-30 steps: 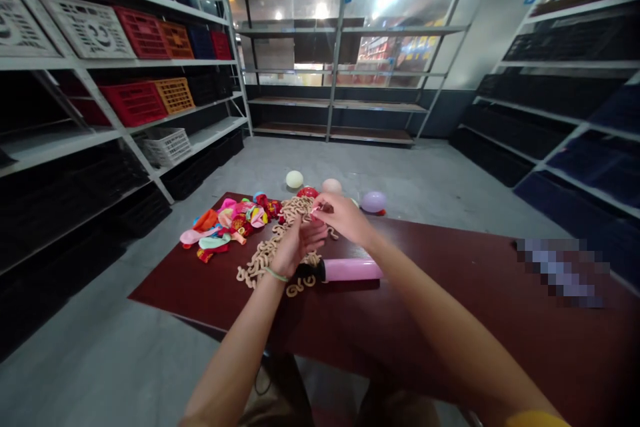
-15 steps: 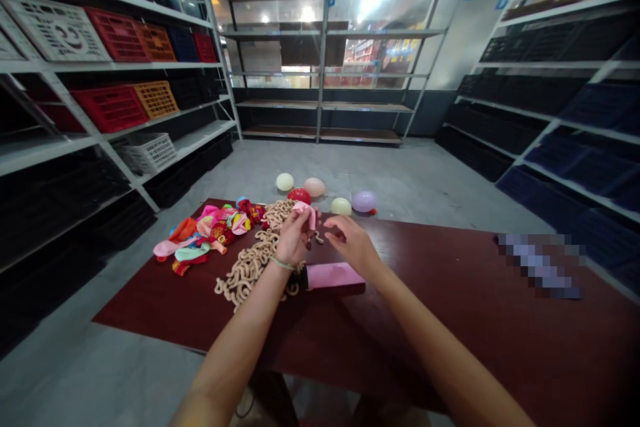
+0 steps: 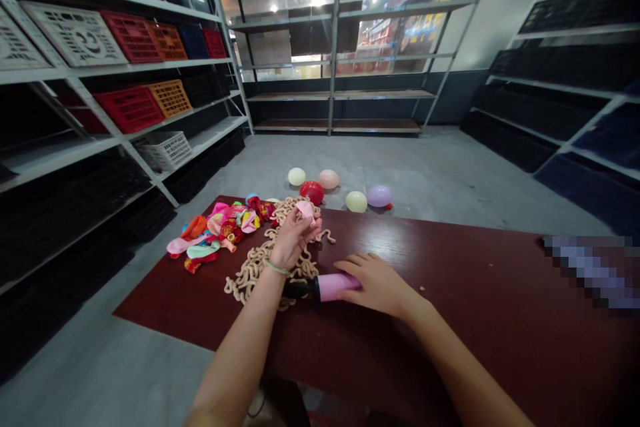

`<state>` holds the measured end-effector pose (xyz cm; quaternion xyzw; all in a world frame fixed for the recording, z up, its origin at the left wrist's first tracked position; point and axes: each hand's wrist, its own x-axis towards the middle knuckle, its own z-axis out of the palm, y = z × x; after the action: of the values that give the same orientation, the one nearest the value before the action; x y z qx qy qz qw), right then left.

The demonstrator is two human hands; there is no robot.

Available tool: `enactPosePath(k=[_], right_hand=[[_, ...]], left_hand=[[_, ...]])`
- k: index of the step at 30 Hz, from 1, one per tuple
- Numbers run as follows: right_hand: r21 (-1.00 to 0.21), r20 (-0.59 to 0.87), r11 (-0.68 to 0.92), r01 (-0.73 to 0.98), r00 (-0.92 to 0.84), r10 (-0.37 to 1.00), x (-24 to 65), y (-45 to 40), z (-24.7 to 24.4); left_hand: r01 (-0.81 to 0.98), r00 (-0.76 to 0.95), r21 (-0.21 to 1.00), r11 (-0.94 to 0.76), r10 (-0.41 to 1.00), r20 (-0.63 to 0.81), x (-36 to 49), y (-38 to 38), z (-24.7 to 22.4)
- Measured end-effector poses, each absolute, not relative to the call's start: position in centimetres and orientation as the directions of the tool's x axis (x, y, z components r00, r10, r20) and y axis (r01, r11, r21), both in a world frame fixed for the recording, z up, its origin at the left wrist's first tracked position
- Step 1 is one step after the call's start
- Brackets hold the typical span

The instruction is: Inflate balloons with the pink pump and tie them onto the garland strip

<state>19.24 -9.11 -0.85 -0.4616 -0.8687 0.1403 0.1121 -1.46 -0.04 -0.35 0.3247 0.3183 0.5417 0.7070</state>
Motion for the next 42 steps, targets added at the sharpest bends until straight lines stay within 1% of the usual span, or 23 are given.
enactPosePath(k=[4, 7, 10, 12, 15, 17, 19, 21, 23, 26, 32, 42], right_hand=[[-0.416, -0.009, 0.536, 0.734, -0.593, 0.805, 18.8, -9.5, 0.0], [-0.478, -0.063, 0.463, 0.747, -0.554, 0.83, 19.4, -9.6, 0.6], [-0.505, -0.087, 0.338, 0.794, -0.436, 0.896, 21.3, -9.2, 0.8], [-0.484, -0.083, 0.251, 0.839, -0.329, 0.941, 22.6, -8.7, 0.6], [-0.439, 0.011, 0.178, 0.881, -0.192, 0.981, 23.4, -8.3, 0.1], [-0.447, 0.106, 0.203, 0.871, -0.173, 0.979, 22.9, -8.2, -0.3], [-0.451, 0.187, 0.263, 0.853, -0.198, 0.962, 21.9, -8.3, -0.7], [-0.425, 0.242, 0.31, 0.85, -0.224, 0.944, 20.9, -8.5, -0.9], [-0.401, 0.27, 0.319, 0.858, -0.223, 0.937, 20.2, -8.6, -1.2], [-0.398, 0.262, 0.283, 0.873, -0.188, 0.947, 19.7, -8.6, -1.4], [-0.402, 0.198, 0.209, 0.892, -0.139, 0.97, 19.5, -8.5, -1.7], [-0.394, 0.19, 0.175, 0.902, -0.106, 0.976, 19.4, -8.5, -1.9]], left_hand=[[-0.612, 0.124, 0.776, 0.153, 0.988, -0.096, -2.8, 0.5, 0.0], [-0.659, 0.033, 0.747, 0.084, 0.996, -0.083, -4.2, 1.1, 0.1], [-0.7, -0.058, 0.713, 0.033, 0.993, -0.103, -5.2, 1.6, 0.1], [-0.716, -0.101, 0.699, 0.011, 0.988, -0.119, -5.4, 1.8, 0.0], [-0.729, -0.128, 0.684, -0.015, 0.985, -0.115, -5.2, 1.9, -0.2], [-0.731, -0.14, 0.682, -0.03, 0.984, -0.107, -4.9, 1.9, -0.3], [-0.726, -0.149, 0.686, -0.038, 0.983, -0.103, -4.6, 1.8, -0.4], [-0.717, -0.151, 0.696, -0.041, 0.984, -0.097, -4.3, 1.8, -0.4], [-0.702, -0.149, 0.711, -0.043, 0.985, -0.088, -4.1, 1.8, -0.5], [-0.672, -0.153, 0.739, -0.051, 0.986, -0.07, -3.7, 1.6, -0.6], [-0.617, -0.154, 0.784, -0.069, 0.987, -0.035, -2.9, 1.4, -1.2], [-0.484, -0.165, 0.873, -0.063, 0.986, -0.02, -2.1, 1.2, -1.6]])
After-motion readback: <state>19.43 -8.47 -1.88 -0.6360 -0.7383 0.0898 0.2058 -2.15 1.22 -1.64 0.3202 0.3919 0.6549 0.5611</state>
